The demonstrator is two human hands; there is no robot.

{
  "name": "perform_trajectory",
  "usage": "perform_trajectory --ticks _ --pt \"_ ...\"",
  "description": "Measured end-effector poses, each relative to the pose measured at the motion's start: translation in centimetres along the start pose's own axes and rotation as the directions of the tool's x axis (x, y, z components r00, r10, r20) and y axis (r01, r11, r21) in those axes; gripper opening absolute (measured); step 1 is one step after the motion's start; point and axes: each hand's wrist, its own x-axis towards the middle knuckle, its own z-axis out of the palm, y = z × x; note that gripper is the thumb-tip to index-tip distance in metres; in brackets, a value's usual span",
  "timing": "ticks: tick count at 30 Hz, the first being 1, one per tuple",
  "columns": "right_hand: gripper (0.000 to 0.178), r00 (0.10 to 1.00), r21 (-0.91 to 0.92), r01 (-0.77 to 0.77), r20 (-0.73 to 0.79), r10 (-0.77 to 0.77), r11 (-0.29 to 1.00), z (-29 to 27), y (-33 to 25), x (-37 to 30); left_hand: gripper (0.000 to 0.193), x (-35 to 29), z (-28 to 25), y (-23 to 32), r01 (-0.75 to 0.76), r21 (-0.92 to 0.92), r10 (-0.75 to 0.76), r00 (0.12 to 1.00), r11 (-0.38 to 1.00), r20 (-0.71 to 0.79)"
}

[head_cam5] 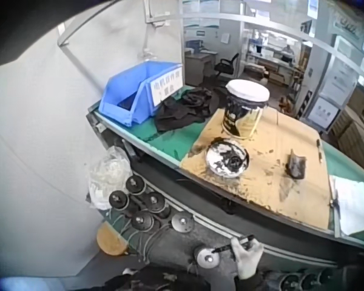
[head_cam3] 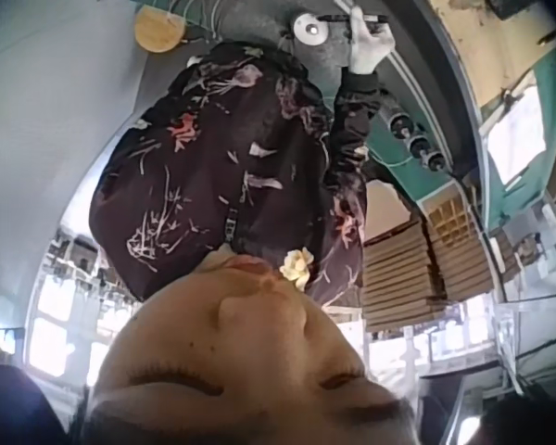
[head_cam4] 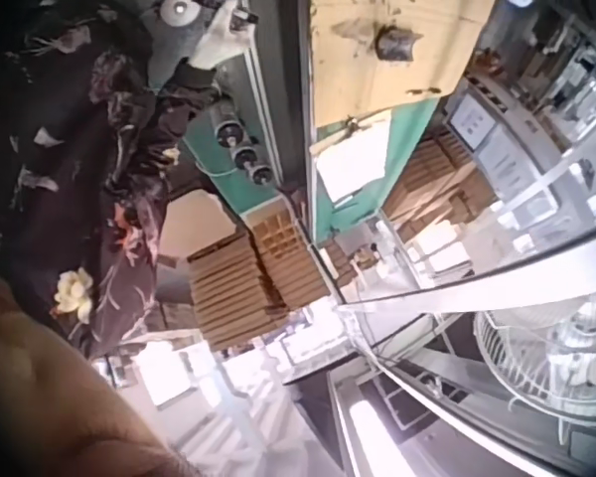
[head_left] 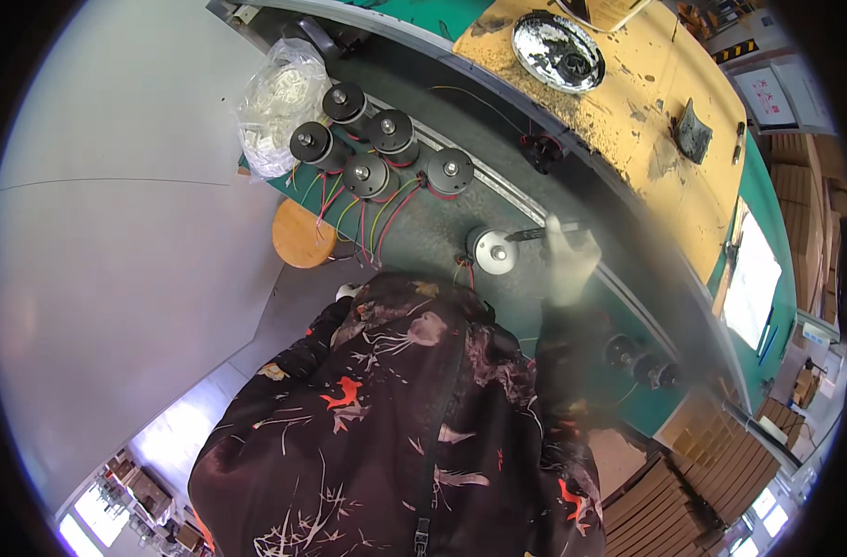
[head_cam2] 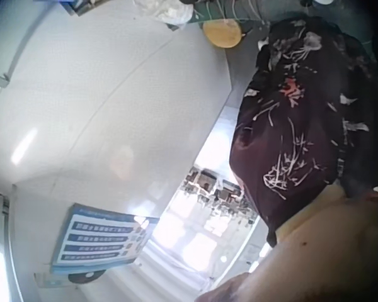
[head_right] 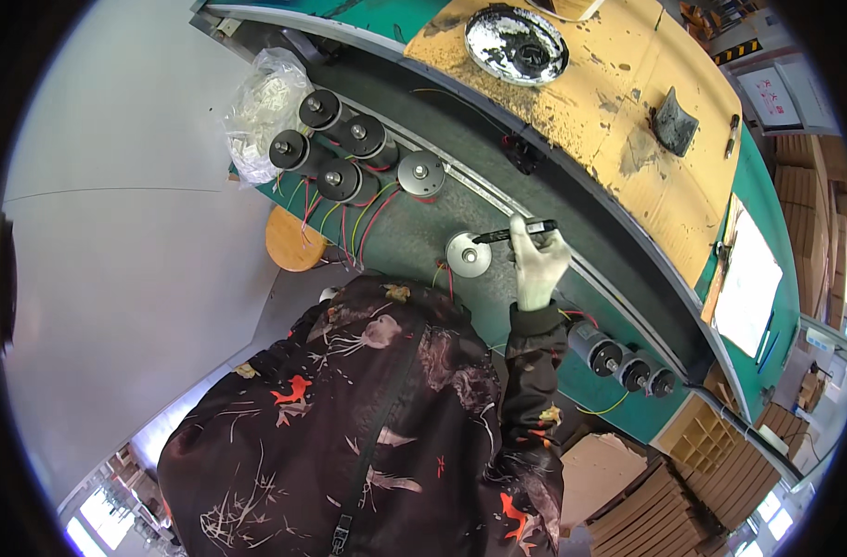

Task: Transfer electronic components from a storage rack to an assembly line and arrange them for processing.

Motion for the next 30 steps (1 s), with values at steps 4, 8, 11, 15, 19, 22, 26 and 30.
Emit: perform_trajectory --ticks 4,8,11,15,19,22,26,30 --pt "0.026 0.998 -0.146 0.047 0.043 -0.041 0.988 0.0 2.4 -0.9 0.063 -3.4 -3.3 3.4 -0.084 -0.048 0.087 0.994 0.995 0.064" --pt "0.026 0.994 -0.146 0.009 0.111 0.007 0.989 1.2 2.5 -1.0 0.066 -4.6 -3.5 2.7 -0.06 -0.063 0.062 0.998 0.996 0.029" --pt "0.027 0.993 -0.137 0.018 0.116 -0.002 0.99 1.3 3.1 -1.0 0.067 -4.1 -3.4 2.8 -0.103 -0.039 0.105 0.993 0.994 0.048" --pt "0.026 0.978 -0.097 -0.018 0.203 0.038 0.995 2.8 3.5 -0.5 0.065 -0.6 0.0 -2.4 -0.041 -0.003 0.04 0.997 0.999 -0.067" --pt "0.024 0.989 -0.158 -0.031 0.135 0.053 0.987 1.7 4.3 -0.6 0.064 -4.7 -3.0 3.2 -0.067 -0.081 0.068 0.998 0.994 0.002" --pt "0.021 0.986 -0.208 0.031 0.17 0.005 0.978 1.5 4.7 -0.3 0.064 -4.5 -3.5 2.8 -0.096 -0.004 0.097 0.994 0.995 0.047" --pt "0.017 0.94 -0.143 0.153 0.327 -0.099 0.978 1.3 4.9 0.0 0.062 -2.6 -2.1 1.2 -0.081 -0.016 0.081 0.996 0.997 0.026" --pt "0.016 0.943 -0.164 0.097 0.331 -0.038 0.982 1.2 3.6 -0.2 0.061 -0.7 -0.8 0.1 -0.059 -0.032 0.059 0.998 0.998 -0.008"
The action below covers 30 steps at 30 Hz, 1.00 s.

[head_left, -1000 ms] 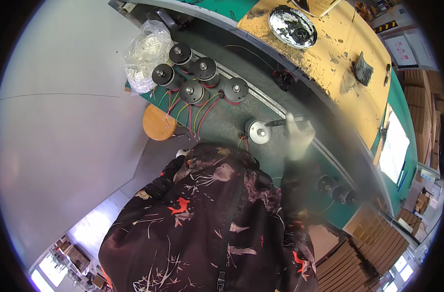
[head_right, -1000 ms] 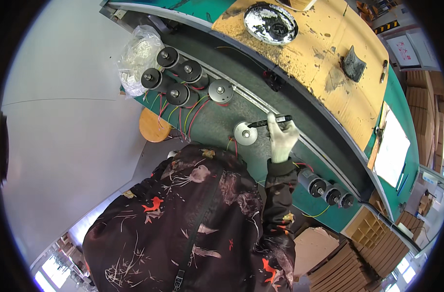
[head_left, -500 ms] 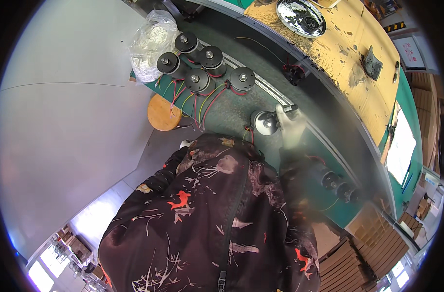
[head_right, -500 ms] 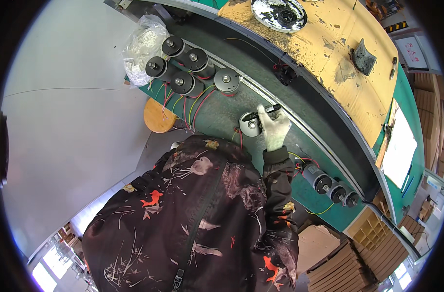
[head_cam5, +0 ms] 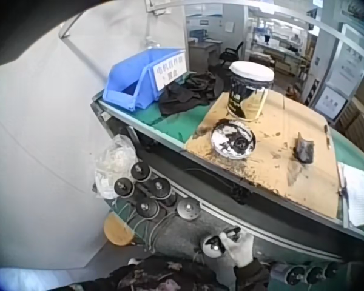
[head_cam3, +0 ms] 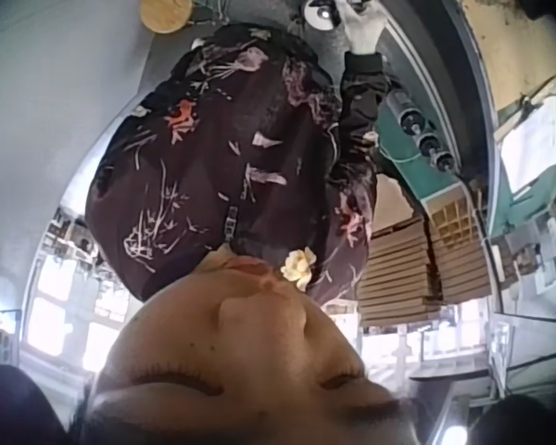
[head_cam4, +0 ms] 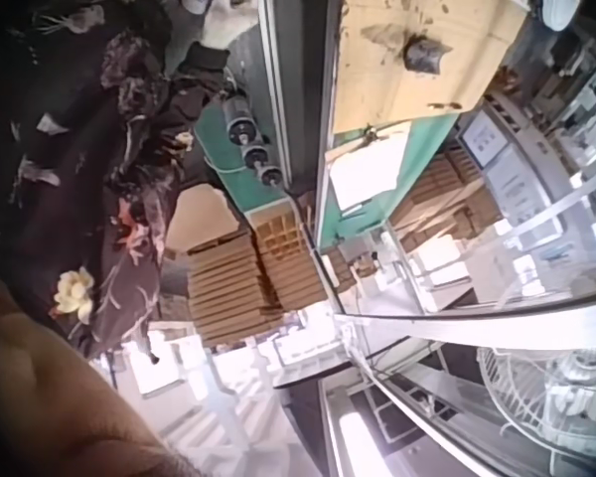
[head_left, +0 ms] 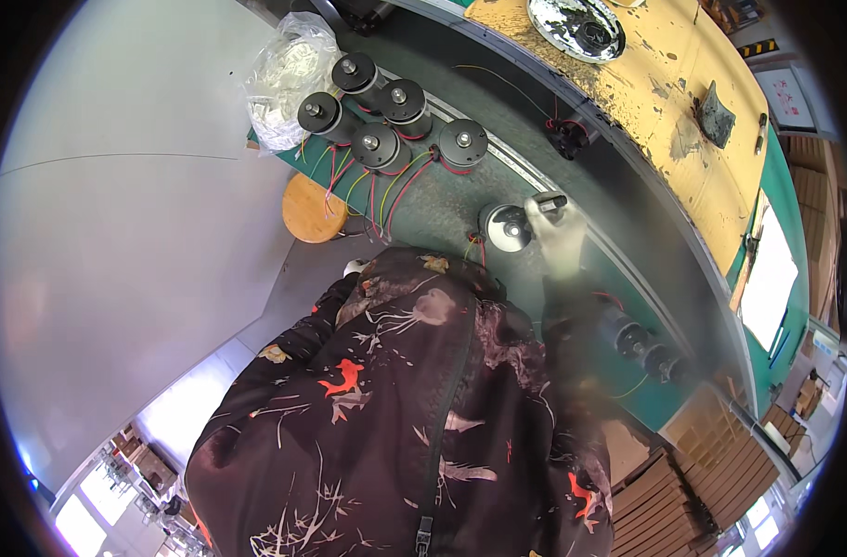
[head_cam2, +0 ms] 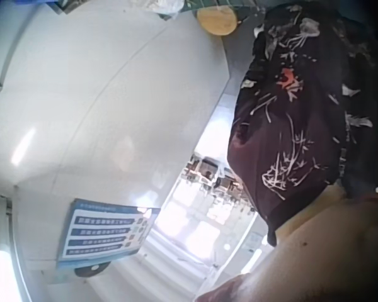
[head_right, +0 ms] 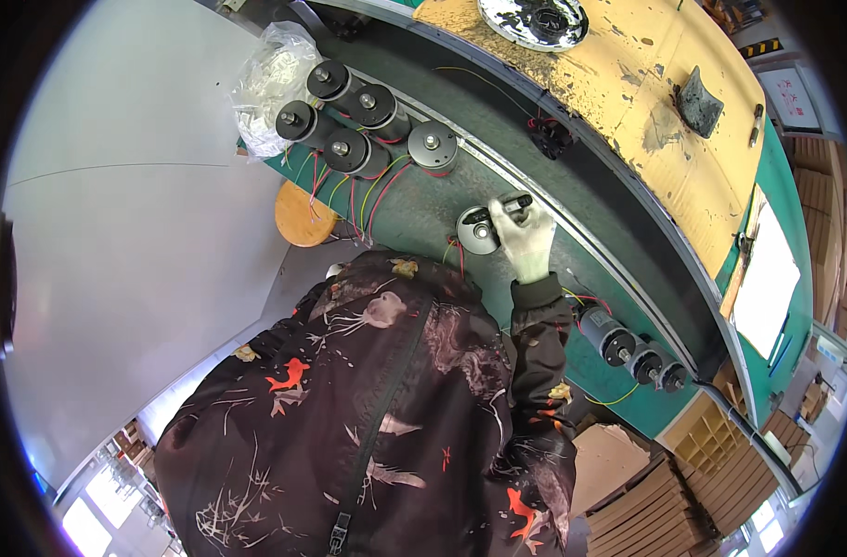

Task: Transfer electronic components from a storage rack to an assembly line and arrange them for processing.

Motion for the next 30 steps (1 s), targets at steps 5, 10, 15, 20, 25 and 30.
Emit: perform_trajectory --ticks 5,10,15,20,25,30 --pt "0.027 0.993 0.065 -0.056 -0.099 0.062 0.996 0.8 -0.8 -0.1 0.06 1.9 1.6 -1.0 0.015 -0.006 -0.015 1.0 1.0 -0.016" --pt "0.027 0.992 -0.131 -0.019 -0.124 0.002 0.991 0.6 0.1 0.1 0.059 2.0 1.9 -1.2 0.026 -0.053 -0.027 0.999 0.998 -0.021" --pt "0.021 0.98 0.186 -0.046 -0.18 0.08 0.981 0.2 -1.7 -0.1 0.059 1.4 1.7 -1.6 0.017 -0.07 -0.018 1.0 0.997 -0.007" --pt "0.022 0.937 0.411 0.024 -0.326 0.123 0.911 -1.0 -5.7 -1.5 0.059 1.7 1.7 -2.3 -0.055 -0.032 0.054 0.998 0.998 -0.046" --pt "0.025 0.93 0.475 0.103 -0.359 0.086 0.874 -2.0 -7.3 -3.1 0.056 -2.0 -0.8 2.3 -0.07 -0.12 0.071 0.997 0.99 0.002" --pt "0.025 0.931 0.517 0.097 -0.349 0.106 0.85 -1.9 -8.7 -2.8 0.053 1.2 1.0 -2.0 -0.096 -0.067 0.092 0.994 0.993 -0.059"
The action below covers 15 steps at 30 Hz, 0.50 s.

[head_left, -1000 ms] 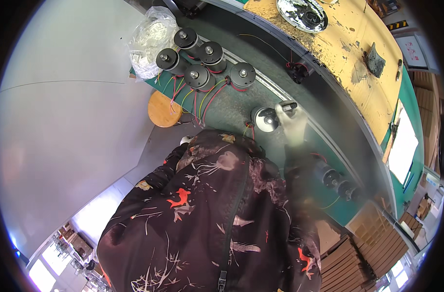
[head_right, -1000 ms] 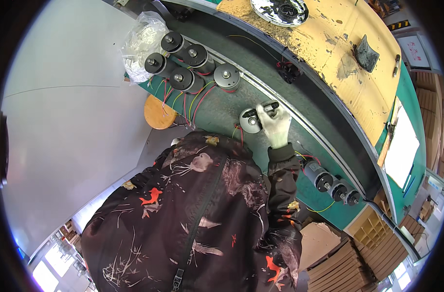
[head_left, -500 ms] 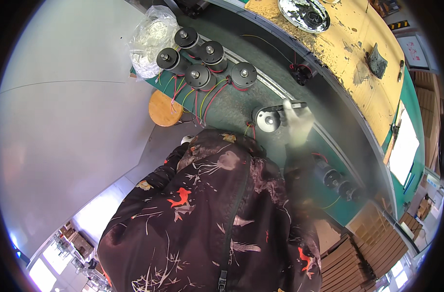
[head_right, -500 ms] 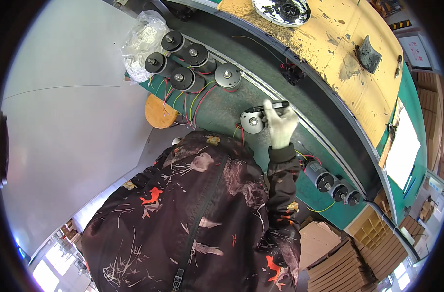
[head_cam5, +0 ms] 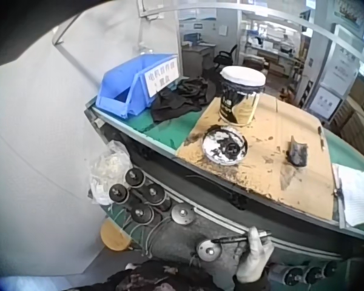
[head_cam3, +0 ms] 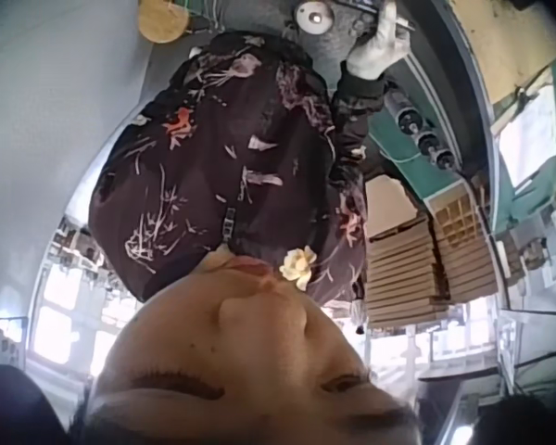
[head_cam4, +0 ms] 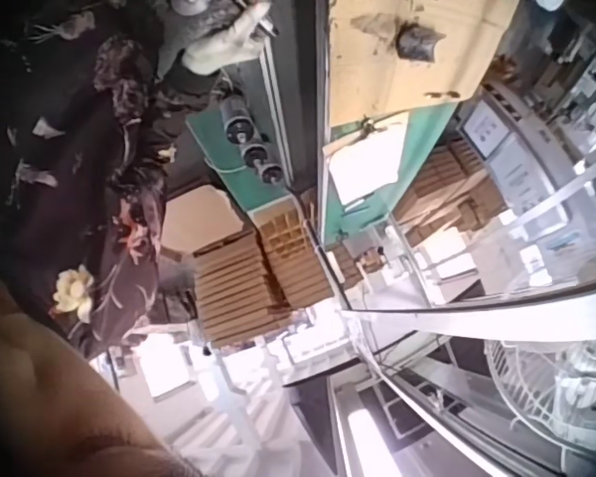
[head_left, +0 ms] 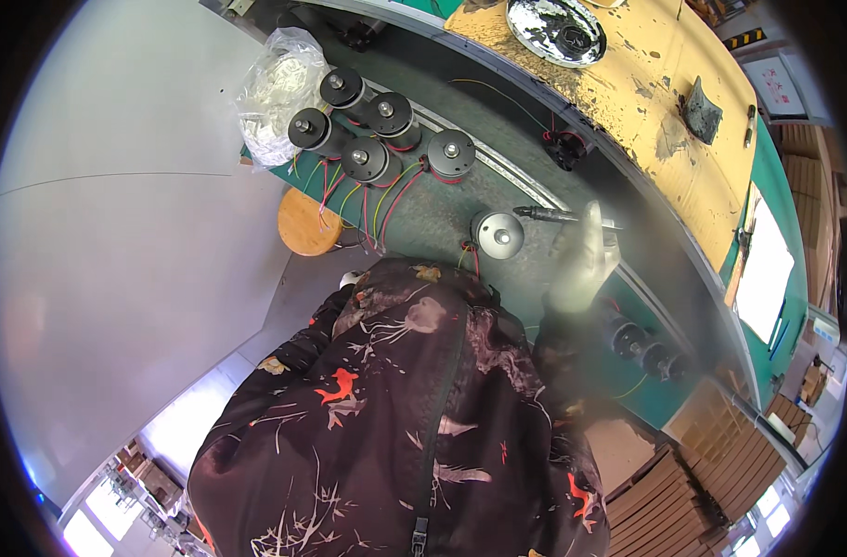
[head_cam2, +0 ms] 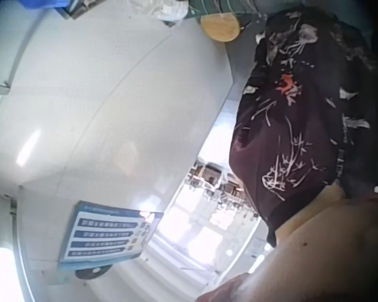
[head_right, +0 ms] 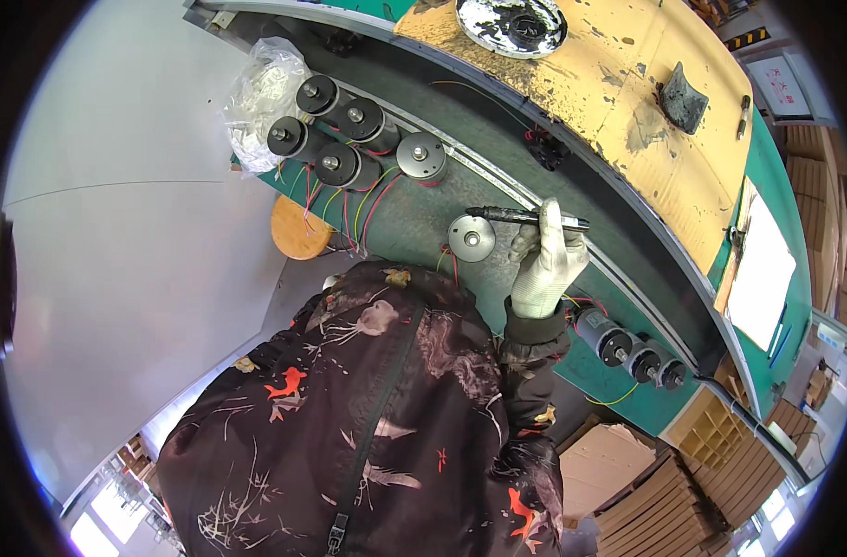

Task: Transfer electronic components from a storage rack to an assembly line and arrange them for processing.

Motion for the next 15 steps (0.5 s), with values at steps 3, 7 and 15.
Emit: perform_trajectory --ticks 3,7,15 --pt "0.024 1.0 -0.065 -0.01 -0.021 0.009 0.998 -0.2 0.5 0.2 0.053 0.8 0.5 0.0 -0.031 -0.026 0.032 0.999 0.999 0.037" --pt "0.016 0.999 -0.291 0.048 0.012 -0.046 0.956 -0.7 3.4 1.0 0.054 -0.1 0.1 0.2 0.051 0.008 -0.052 0.998 0.999 0.025" --pt "0.015 0.988 -0.512 0.093 -0.059 -0.143 0.854 -3.3 7.7 1.5 0.053 -4.8 -2.8 7.9 0.101 -0.101 -0.095 0.994 0.99 0.06"
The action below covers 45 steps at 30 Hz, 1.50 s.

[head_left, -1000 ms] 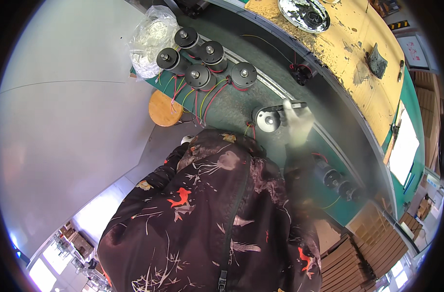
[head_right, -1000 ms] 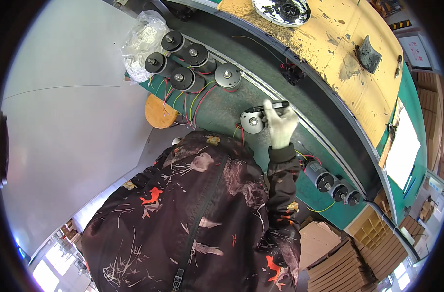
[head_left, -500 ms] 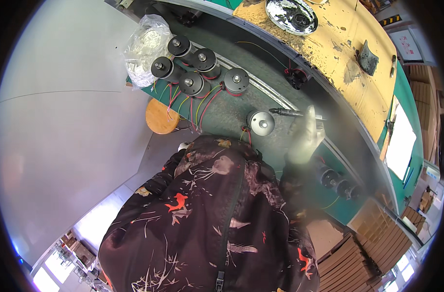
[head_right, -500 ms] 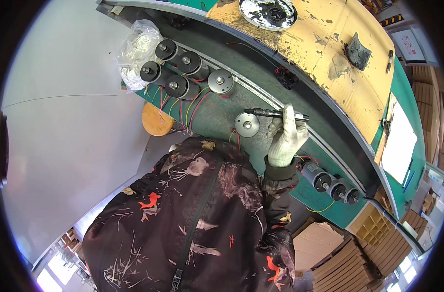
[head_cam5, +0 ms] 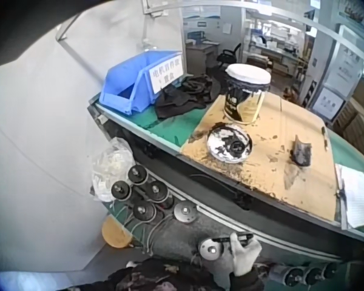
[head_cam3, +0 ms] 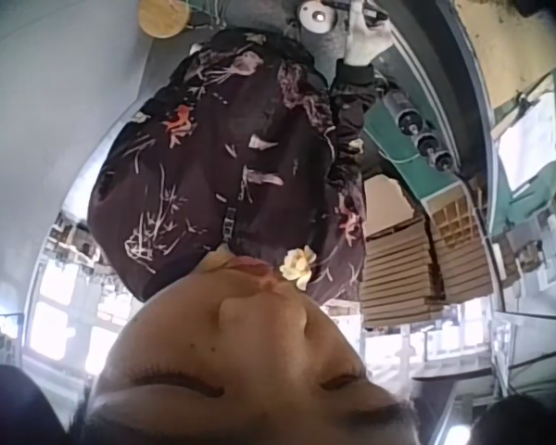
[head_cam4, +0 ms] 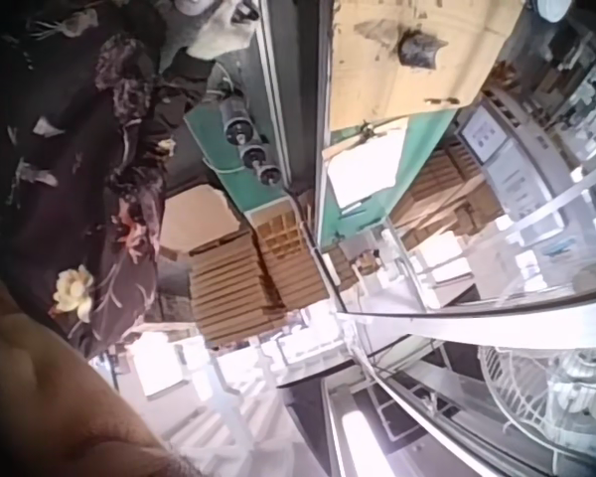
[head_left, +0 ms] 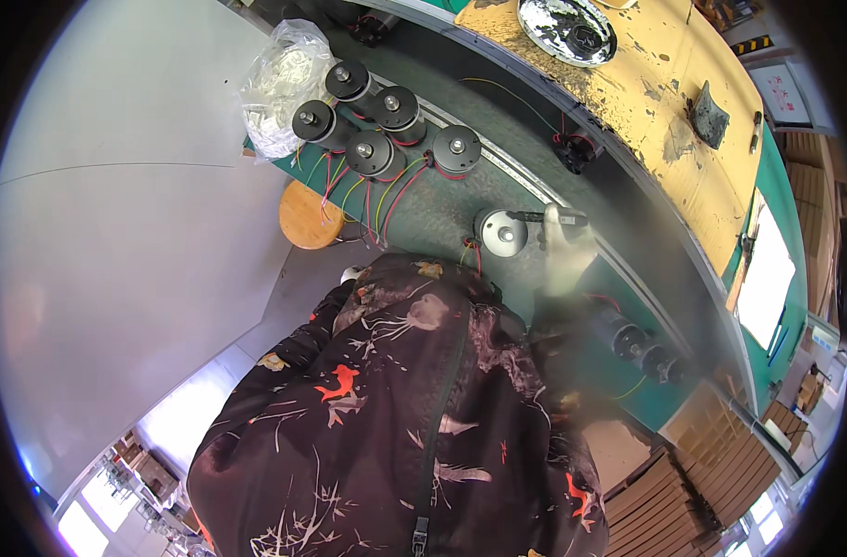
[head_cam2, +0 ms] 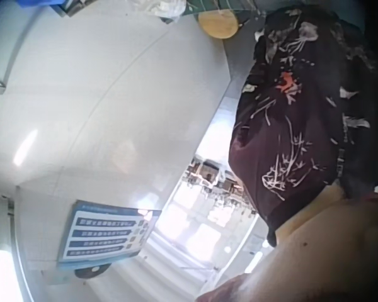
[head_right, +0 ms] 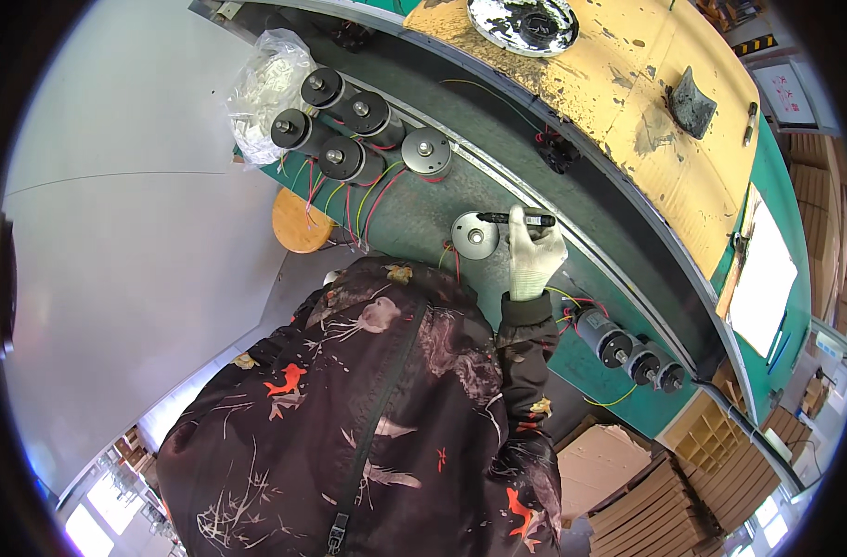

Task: Transfer electronic components from a storage rack to an assembly line and arrange them for processing.

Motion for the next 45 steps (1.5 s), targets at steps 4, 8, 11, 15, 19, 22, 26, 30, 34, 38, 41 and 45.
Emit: perform_trajectory --ticks 4,8,11,15,19,22,26,30,34,38,41,45 --pt "0.016 0.997 -0.022 -0.026 0.073 0.027 0.999 0.8 0.3 0.3 0.052 5.3 1.9 -7.4 -0.013 0.045 0.014 0.999 0.999 -0.038" --pt "0.019 0.995 -0.095 -0.016 0.096 0.025 0.995 0.5 -0.4 0.1 0.052 5.4 1.3 -8.1 -0.085 -0.046 0.084 0.996 0.995 -0.034" --pt "0.017 0.993 -0.11 0.051 0.115 -0.038 0.993 0.9 -0.3 -0.2 0.052 4.0 1.7 -7.4 -0.119 -0.031 0.118 0.992 0.992 -0.039" --pt "0.014 0.992 -0.059 0.055 0.12 -0.047 0.997 0.3 -0.4 -0.5 0.053 1.7 -0.1 -3.6 -0.087 0.064 0.088 0.996 0.994 -0.006" --pt "0.013 0.987 -0.006 0.002 0.158 -0.001 1.0 0.6 -0.3 -0.5 0.055 3.5 1.2 -5.8 -0.047 0.078 0.048 0.999 0.996 -0.006" --pt "0.014 0.987 0.009 0.0 0.162 -0.001 1.0 0.2 -0.3 -0.2 0.056 4.5 1.4 -6.1 -0.041 0.093 0.042 0.999 0.995 -0.008" --pt "0.014 0.988 -0.04 -0.003 0.152 0.009 0.999 0.1 -0.4 -0.3 0.057 5.9 2.4 -6.7 -0.032 0.1 0.032 0.999 0.994 0.0" --pt "0.015 0.991 0.06 -0.05 0.128 0.042 0.997 0.4 0.3 -0.2 0.057 6.4 2.6 -7.8 -0.033 0.09 0.035 0.999 0.995 -0.023" --pt "0.019 0.993 -0.061 0.027 0.116 -0.02 0.998 0.1 -0.1 0.0 0.056 6.6 2.9 -7.8 -0.05 0.089 0.053 0.998 0.995 -0.035" --pt "0.017 0.99 -0.032 -0.01 0.143 0.015 0.999 0.1 0.2 0.2 0.055 6.8 2.7 -8.0 -0.074 0.085 0.077 0.996 0.994 -0.034" --pt "0.016 0.977 0.004 -0.025 0.212 0.024 1.0 0.1 0.2 0.4 0.055 6.5 1.9 -8.2 -0.105 0.069 0.105 0.994 0.992 0.011" --pt "0.015 0.991 0.032 -0.028 0.131 0.023 0.999 0.4 0.8 0.3 0.056 3.5 0.9 -6.0 -0.132 -0.13 0.137 0.99 0.983 0.032"
